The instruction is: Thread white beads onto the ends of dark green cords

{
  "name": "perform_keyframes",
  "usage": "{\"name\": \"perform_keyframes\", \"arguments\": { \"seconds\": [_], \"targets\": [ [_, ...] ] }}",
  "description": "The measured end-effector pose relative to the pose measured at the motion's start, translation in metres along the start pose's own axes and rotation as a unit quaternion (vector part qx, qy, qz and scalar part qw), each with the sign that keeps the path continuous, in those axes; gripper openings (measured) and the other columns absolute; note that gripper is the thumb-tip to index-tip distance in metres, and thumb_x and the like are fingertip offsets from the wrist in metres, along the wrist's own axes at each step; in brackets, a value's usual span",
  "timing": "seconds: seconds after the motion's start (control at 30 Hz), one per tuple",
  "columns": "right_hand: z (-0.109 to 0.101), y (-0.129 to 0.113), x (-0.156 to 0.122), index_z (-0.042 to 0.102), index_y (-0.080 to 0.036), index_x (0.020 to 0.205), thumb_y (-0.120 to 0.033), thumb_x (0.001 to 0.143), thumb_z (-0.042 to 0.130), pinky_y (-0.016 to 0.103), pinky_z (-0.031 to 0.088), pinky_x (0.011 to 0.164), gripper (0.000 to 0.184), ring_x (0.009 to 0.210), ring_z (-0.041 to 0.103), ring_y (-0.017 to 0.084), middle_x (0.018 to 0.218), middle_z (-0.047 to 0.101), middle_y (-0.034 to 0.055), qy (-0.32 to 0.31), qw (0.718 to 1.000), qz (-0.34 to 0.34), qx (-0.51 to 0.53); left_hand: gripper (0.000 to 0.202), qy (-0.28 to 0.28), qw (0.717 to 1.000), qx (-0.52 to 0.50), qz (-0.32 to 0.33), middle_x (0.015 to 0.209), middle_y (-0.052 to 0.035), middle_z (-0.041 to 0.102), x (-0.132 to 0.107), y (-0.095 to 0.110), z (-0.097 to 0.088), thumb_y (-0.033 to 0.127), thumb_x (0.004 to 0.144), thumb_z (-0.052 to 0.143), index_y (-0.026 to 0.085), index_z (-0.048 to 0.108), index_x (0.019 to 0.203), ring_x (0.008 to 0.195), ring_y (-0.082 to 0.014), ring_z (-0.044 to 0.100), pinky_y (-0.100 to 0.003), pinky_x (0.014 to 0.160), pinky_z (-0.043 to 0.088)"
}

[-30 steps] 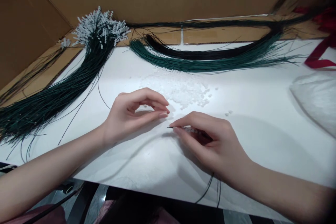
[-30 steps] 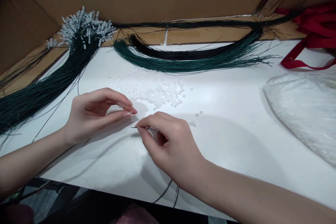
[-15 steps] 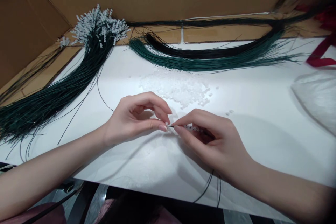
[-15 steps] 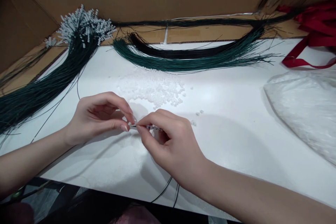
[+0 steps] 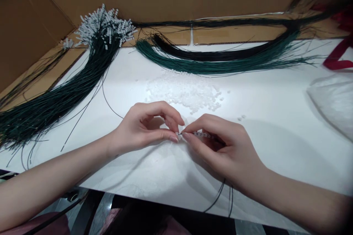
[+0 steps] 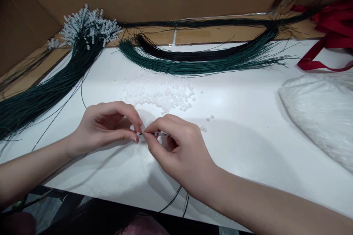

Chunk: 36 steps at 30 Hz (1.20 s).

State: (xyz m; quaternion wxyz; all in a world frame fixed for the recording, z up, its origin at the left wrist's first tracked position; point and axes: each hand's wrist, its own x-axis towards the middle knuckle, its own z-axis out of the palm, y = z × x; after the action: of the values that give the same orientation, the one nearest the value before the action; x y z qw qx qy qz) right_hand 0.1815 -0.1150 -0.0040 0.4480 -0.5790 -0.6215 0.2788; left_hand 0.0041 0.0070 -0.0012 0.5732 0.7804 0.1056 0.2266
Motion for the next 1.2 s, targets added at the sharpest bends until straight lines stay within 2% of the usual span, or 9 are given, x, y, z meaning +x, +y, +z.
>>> {"name": "perform_keyframes", "arguments": {
  "seconds": [0.6,1.2],
  "targets": [
    [0.0005,-0.0007,0.0004,0.066,-0.018,0.079,-0.008,0.083,0.062,0.022,0.032,0.046,0.012,0.051,0.042,0.006,0.066,0.056,-0.0030,-0.002,1.000,-0.008,-0.001,0.021,-0.011,1.000,0.000,-0.018,0.084,-0.0036,0.067,0.0014,0.0010,0.0005,0.005,0.078,0.074,0.014,0.067,0.095,0.079,-0.0122,0.065,-0.022,0.072,0.055],
    [-0.0004,-0.0021,-0.0011,0.066,-0.018,0.079,-0.008,0.083,0.061,0.023,0.031,0.045,0.012,0.049,0.042,0.007,0.066,0.056,-0.0020,-0.011,1.000,-0.011,-0.015,0.021,-0.014,1.000,0.004,-0.004,0.085,-0.0040,0.069,0.0016,-0.0001,0.0006,0.010,0.079,0.074,0.016,0.067,0.097,0.080,-0.0137,0.068,-0.023,0.073,0.058]
  ]
}}
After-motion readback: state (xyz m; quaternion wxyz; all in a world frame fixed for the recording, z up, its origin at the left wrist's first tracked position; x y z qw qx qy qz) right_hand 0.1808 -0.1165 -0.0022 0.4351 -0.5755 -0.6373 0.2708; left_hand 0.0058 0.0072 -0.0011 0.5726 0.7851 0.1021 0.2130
